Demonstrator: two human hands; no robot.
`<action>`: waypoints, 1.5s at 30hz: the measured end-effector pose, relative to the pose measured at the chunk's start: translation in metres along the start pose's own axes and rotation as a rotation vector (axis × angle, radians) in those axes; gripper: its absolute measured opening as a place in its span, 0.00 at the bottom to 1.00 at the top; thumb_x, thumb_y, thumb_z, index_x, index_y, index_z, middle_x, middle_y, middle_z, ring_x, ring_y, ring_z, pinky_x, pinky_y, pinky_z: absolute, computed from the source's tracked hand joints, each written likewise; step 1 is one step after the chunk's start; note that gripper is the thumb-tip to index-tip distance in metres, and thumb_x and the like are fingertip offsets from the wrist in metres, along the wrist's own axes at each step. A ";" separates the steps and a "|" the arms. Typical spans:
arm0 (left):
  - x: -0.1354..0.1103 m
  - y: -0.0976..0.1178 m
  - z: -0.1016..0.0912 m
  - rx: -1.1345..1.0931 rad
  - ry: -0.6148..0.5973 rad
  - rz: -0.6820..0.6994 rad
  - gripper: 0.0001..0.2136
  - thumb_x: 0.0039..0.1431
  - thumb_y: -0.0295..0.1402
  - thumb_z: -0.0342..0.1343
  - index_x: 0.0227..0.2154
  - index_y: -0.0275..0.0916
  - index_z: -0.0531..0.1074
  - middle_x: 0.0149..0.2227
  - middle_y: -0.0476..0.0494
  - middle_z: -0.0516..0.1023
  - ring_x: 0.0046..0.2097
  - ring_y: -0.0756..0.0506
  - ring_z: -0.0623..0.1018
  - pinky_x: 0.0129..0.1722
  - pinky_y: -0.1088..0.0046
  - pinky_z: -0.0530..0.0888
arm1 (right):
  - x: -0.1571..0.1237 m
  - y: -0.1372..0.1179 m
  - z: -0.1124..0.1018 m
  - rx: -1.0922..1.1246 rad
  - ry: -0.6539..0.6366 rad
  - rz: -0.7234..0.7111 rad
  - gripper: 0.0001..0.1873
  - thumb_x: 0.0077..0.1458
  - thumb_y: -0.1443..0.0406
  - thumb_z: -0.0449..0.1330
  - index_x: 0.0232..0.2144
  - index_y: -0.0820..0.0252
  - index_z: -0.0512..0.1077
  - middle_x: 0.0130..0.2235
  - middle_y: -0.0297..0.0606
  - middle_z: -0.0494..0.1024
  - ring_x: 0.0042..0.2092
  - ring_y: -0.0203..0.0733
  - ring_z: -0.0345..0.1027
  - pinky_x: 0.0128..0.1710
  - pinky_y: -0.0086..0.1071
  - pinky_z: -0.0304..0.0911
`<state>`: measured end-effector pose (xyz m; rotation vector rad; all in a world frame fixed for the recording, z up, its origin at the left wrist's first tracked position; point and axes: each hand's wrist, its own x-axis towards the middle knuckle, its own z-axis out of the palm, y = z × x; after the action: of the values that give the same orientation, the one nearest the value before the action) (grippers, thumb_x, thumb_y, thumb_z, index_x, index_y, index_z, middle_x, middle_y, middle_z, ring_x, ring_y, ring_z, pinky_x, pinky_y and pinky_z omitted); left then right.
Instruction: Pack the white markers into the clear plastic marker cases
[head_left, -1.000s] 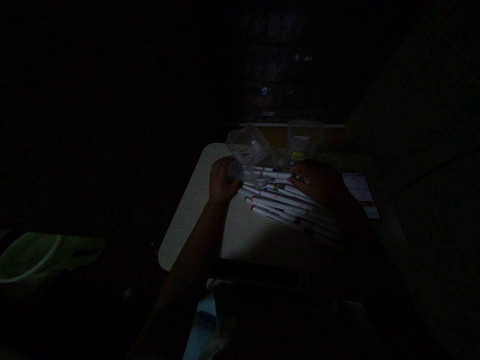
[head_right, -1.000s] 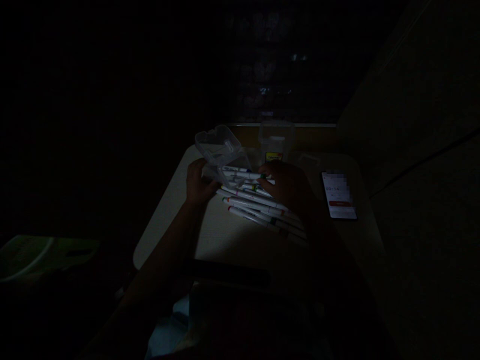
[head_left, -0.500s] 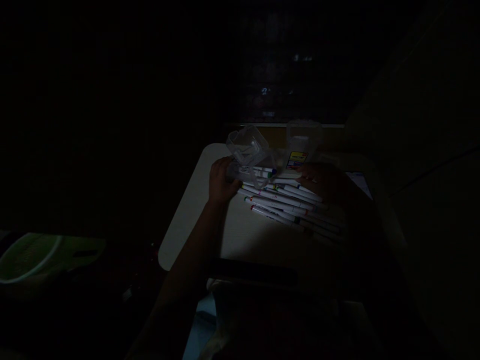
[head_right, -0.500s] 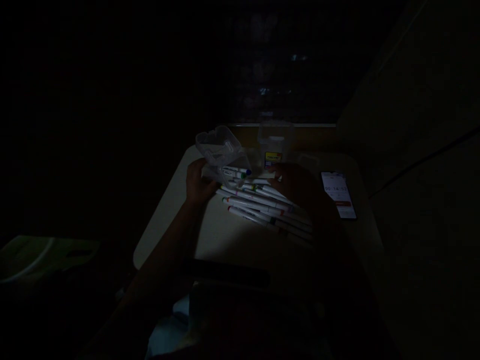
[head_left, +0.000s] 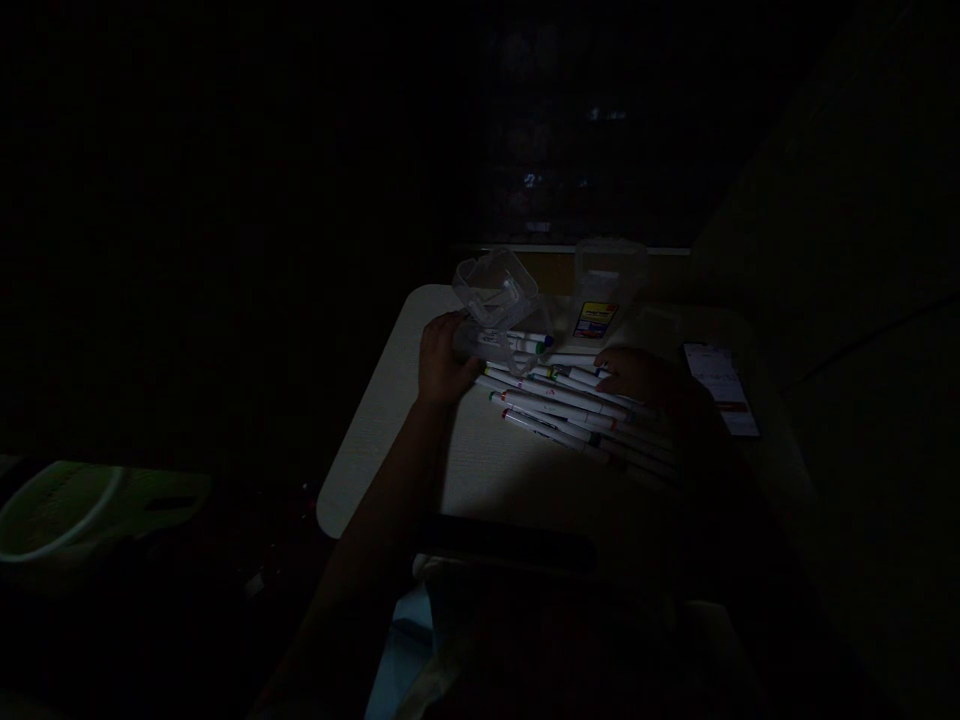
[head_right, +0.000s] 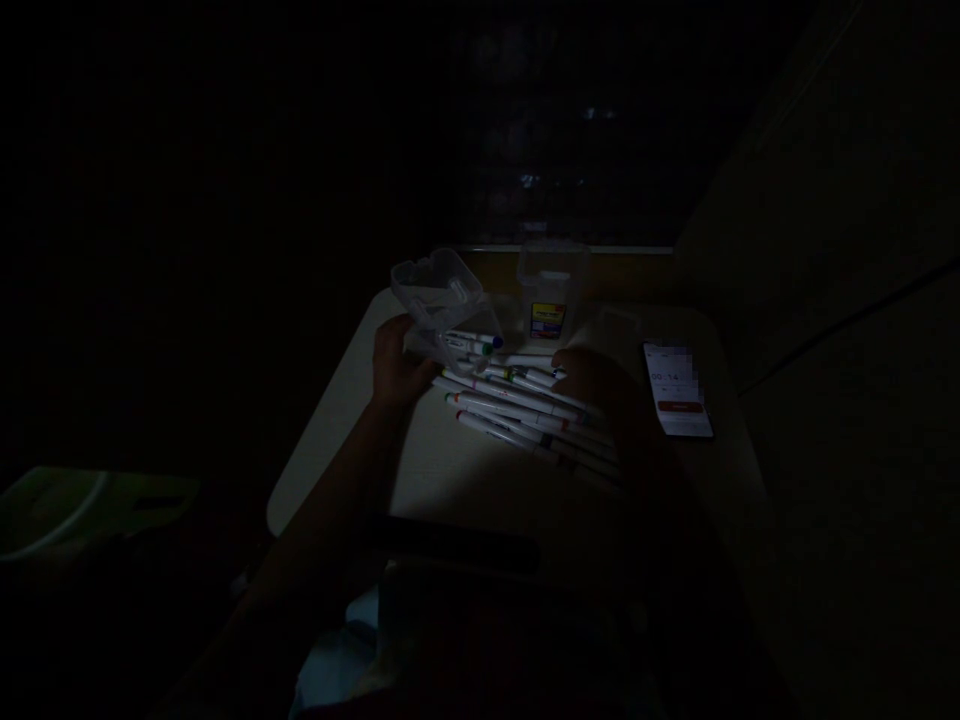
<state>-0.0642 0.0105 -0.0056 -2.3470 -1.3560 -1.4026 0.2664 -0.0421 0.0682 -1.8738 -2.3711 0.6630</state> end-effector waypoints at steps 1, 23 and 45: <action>0.000 0.000 0.000 0.002 -0.001 -0.004 0.33 0.51 0.57 0.53 0.56 0.42 0.62 0.54 0.36 0.71 0.56 0.35 0.71 0.56 0.53 0.68 | 0.000 0.000 0.000 0.006 -0.005 0.005 0.19 0.51 0.63 0.62 0.46 0.56 0.74 0.48 0.43 0.79 0.45 0.46 0.73 0.42 0.36 0.68; 0.002 0.003 -0.002 -0.026 -0.015 -0.027 0.33 0.53 0.58 0.52 0.56 0.43 0.62 0.54 0.36 0.71 0.56 0.35 0.70 0.56 0.51 0.68 | 0.011 0.015 0.008 -0.031 0.042 -0.055 0.15 0.48 0.66 0.61 0.41 0.57 0.76 0.40 0.40 0.79 0.38 0.43 0.73 0.36 0.35 0.67; 0.002 0.003 -0.002 -0.039 0.019 0.007 0.33 0.53 0.58 0.53 0.56 0.42 0.62 0.54 0.36 0.71 0.56 0.35 0.71 0.56 0.52 0.68 | 0.000 -0.005 -0.009 -0.068 -0.010 0.027 0.13 0.52 0.66 0.58 0.42 0.56 0.76 0.43 0.42 0.79 0.43 0.45 0.72 0.39 0.33 0.66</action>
<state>-0.0630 0.0094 -0.0020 -2.3542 -1.3259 -1.4583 0.2644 -0.0407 0.0786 -1.9375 -2.4082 0.6031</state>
